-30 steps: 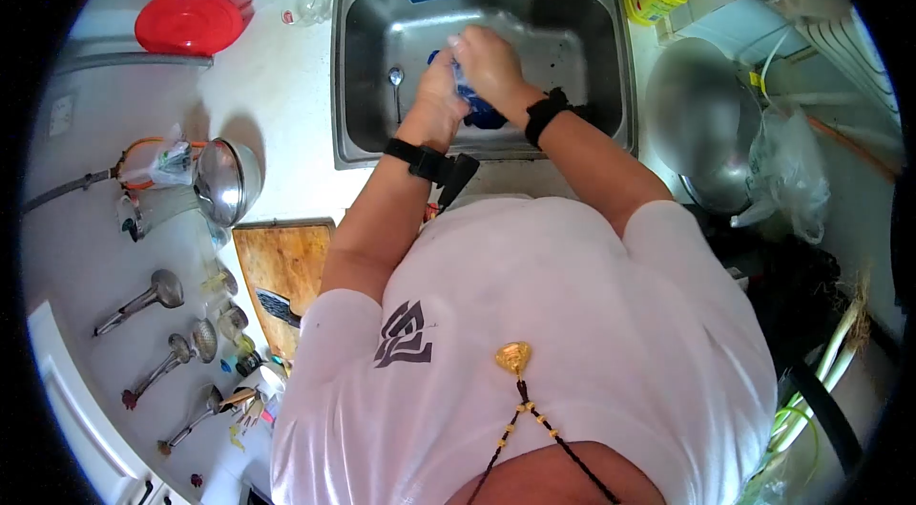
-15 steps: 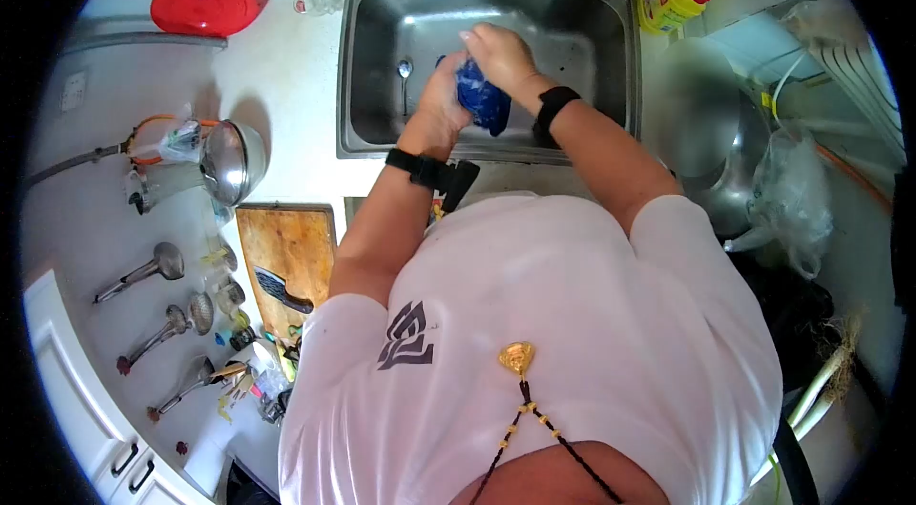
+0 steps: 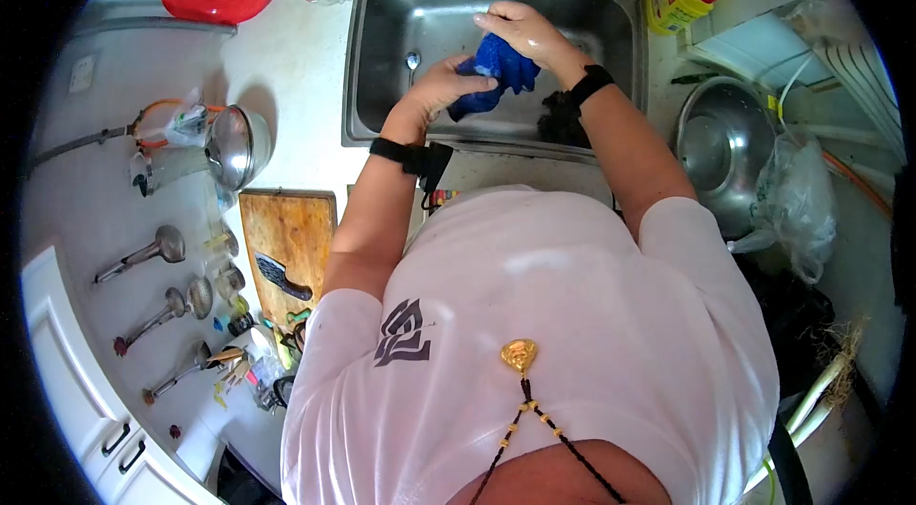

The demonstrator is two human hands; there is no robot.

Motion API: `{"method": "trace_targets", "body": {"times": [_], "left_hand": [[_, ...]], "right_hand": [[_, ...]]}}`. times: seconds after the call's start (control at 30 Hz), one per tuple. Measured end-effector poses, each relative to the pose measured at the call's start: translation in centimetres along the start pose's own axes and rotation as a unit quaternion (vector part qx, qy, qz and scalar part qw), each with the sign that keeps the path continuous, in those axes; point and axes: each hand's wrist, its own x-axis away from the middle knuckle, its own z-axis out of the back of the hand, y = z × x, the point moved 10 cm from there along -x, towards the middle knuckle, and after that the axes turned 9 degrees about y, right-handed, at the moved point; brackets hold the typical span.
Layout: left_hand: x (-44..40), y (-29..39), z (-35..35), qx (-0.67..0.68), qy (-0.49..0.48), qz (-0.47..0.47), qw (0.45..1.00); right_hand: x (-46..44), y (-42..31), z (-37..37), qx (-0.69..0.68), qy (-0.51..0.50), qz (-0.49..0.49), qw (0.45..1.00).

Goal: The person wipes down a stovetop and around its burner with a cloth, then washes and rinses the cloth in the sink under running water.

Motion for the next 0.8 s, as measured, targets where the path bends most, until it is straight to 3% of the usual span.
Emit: {"method": "trace_targets", "body": {"times": [0.07,0.13,0.2,0.27,0.33,0.43,0.5,0.53,0.6,0.67,0.73,0.77,0.8], "left_hand": [[0.8,1.0,1.3,-0.043,0.058,0.004,0.997],[0.3,-0.4,3.6,0.186,0.114,0.029,0.975],[0.5,-0.6,4.4,0.242,0.130,0.022,0.961],[0.9,-0.1,4.8,0.341,0.135,0.005,0.930],[1.5,0.3,4.7,0.347,0.136,0.009,0.928],[2.2,0.3,4.8,0.434,0.159,0.043,0.886],[1.8,0.2,4.8,0.424,0.131,0.029,0.896],[1.5,-0.3,4.9,0.423,0.132,0.026,0.896],[0.6,-1.1,4.7,0.464,0.120,0.017,0.877],[0.5,-0.7,4.0,0.474,0.125,0.023,0.871],[0.8,-1.5,2.1,0.535,0.127,0.115,0.827],[0.0,-2.3,1.9,0.534,0.135,0.105,0.828],[-0.8,-3.0,1.6,0.532,0.131,0.110,0.829]], "right_hand": [[0.1,-0.3,-0.3,0.047,-0.046,0.009,0.998],[0.8,-0.2,-0.3,0.043,-0.076,0.011,0.996],[1.9,0.2,-0.3,0.041,-0.108,0.013,0.993],[3.8,1.0,-1.4,0.090,-0.179,-0.044,0.979],[5.1,2.7,-1.8,0.108,-0.219,-0.120,0.962],[5.4,3.2,-1.3,0.125,-0.183,-0.084,0.971],[4.9,3.5,0.4,-0.049,-0.047,-0.115,0.991],[4.8,4.6,-0.1,-0.049,-0.047,-0.112,0.991],[3.6,6.6,0.8,-0.278,0.036,-0.111,0.953],[3.2,5.2,1.0,-0.228,0.067,-0.078,0.968],[4.1,0.9,0.7,-0.095,0.144,0.070,0.983],[5.1,-1.0,-0.8,-0.056,0.133,0.079,0.986],[6.7,-4.2,-2.0,0.083,0.123,0.105,0.983]]}}
